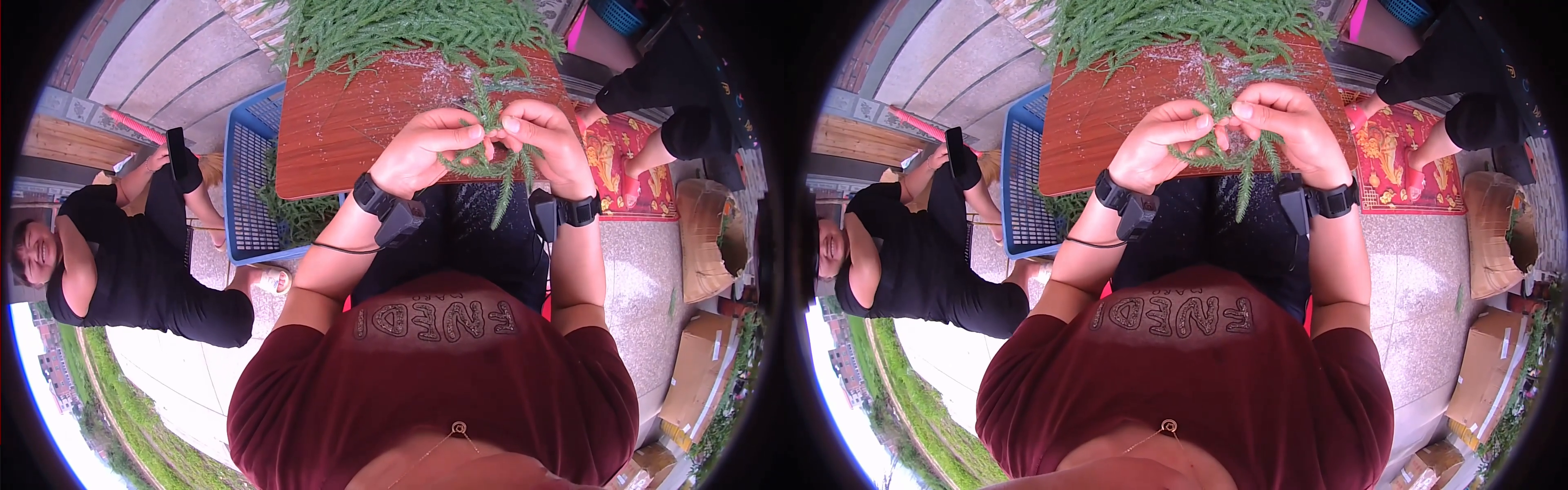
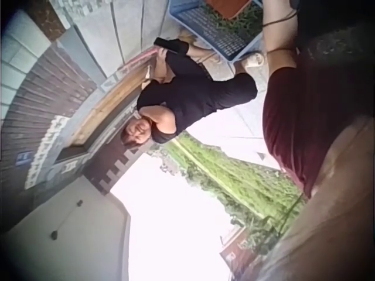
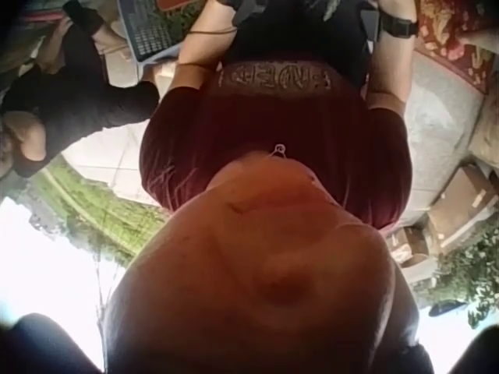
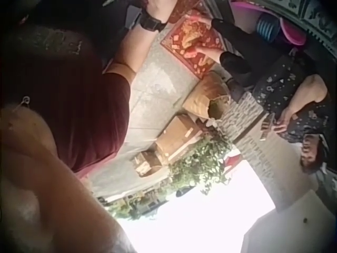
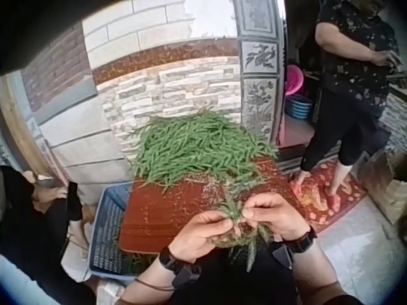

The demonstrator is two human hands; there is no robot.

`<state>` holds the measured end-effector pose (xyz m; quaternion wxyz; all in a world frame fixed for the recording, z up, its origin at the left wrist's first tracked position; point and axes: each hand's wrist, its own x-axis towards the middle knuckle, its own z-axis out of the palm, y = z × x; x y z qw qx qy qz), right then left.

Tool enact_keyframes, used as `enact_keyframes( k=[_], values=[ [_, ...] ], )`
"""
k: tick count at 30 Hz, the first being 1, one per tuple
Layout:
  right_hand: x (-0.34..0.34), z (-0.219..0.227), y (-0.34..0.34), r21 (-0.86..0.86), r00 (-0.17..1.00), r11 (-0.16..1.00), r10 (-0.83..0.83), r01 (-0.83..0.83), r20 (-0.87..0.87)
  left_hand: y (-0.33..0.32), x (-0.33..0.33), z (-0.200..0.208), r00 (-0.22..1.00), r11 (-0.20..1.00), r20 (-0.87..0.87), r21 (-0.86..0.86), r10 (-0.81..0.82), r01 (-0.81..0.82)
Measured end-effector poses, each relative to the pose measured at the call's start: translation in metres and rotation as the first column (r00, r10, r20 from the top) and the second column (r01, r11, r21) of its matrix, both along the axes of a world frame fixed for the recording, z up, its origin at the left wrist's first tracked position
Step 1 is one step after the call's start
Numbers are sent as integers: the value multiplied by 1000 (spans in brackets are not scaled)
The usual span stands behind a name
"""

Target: Trimming small sprigs from larger plant branches using scissors.

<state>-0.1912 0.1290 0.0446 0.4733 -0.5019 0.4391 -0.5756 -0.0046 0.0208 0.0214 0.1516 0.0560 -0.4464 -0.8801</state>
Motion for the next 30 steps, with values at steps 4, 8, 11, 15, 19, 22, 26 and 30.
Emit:
enact_keyframes(
  k=[4,8,11,15,19,22,26,30],
  values=[
    [-4,-1,-1,20,999,1000,-18,18,-29,4,-2,-8,999,985,17,-169,51,-47],
    [-2,5,-2,57,999,998,-40,39,19,12,-9,-10,992,973,-23,-194,126,-129],
    [-3,7,-2,93,986,993,-79,66,144,10,-6,-5,985,982,-16,-80,169,-170],
    [-10,0,-5,104,987,992,-81,66,140,8,-5,-3,991,988,-17,75,134,-132],
    [-10,-2,-5,95,999,995,3,-6,34,-3,-5,-12,992,969,-96,229,-78,98],
    [-12,-11,-10,168,998,986,-7,-3,57,-5,-6,-17,985,968,-147,220,-90,121],
    [-6,-21,-20,136,957,962,-256,237,135,-13,-4,-24,983,979,-175,186,-51,84],
    [-30,-39,-18,-195,670,931,-358,309,-650,-20,-6,-22,976,982,-205,189,67,-27]
  ],
)
